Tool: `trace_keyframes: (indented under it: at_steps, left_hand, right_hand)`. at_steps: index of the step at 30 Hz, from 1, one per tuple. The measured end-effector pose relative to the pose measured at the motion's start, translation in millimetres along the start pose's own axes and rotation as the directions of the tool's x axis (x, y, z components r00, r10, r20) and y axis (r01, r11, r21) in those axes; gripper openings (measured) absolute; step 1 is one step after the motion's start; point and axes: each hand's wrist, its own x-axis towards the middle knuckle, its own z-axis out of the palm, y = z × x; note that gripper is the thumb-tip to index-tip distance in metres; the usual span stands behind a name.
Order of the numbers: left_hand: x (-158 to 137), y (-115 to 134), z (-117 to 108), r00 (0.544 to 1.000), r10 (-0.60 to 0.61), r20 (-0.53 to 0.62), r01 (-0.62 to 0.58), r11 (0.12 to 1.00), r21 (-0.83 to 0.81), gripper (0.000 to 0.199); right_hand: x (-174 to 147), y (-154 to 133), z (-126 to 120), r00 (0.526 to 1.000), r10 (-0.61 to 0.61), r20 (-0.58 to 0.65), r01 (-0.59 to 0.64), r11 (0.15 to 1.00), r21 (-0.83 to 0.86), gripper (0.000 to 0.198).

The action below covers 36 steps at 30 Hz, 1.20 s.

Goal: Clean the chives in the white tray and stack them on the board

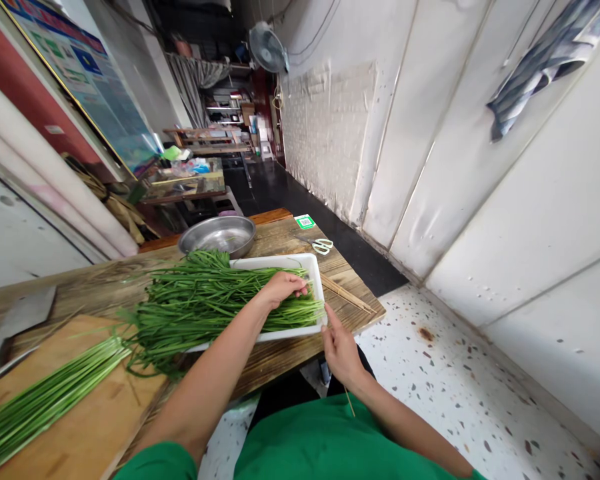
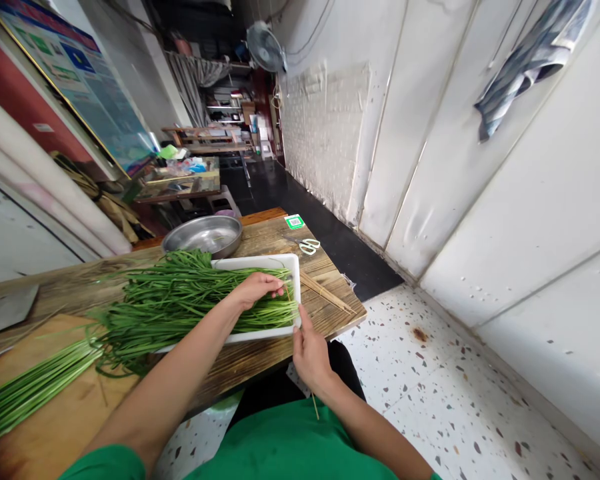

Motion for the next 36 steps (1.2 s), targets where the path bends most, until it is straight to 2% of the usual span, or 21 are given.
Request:
trace_keyframes:
  at_steps: [12, 19, 26, 36]
  left_hand:
    - [2.2, -2.2, -0.4, 1.000, 0.013, 0.004, -0.013, 1.000, -0.028, 0.020]
    - [0.7, -1.6, -0.4, 0.999, 0.033, 0.015, -0.033, 0.999, 0.005, 0.021]
    - [0.1, 0.4, -0.6, 1.000, 0.021, 0.000, -0.021, 0.999, -0.031, 0.021]
    - [-1.1, 1.3, -0.2, 1.000, 0.016, 0.014, -0.015, 0.998, -0.066, 0.023]
  right_hand:
    - [0.9, -1.8, -1.8, 0.998, 0.042, 0.056, -0.040, 0.998, -0.048, 0.050]
    - [0.9, -4.5, -2.6, 0.998, 0.040, 0.054, -0.037, 0.998, -0.060, 0.050]
    - [1.0, -5.8, -3.2, 1.000, 0.018, 0.023, -0.017, 0.999, -0.049, 0.049]
    - [0.0, -4.0, -2.1, 0.997, 0.053, 0.049, -0.050, 0.997, -0.058, 0.049]
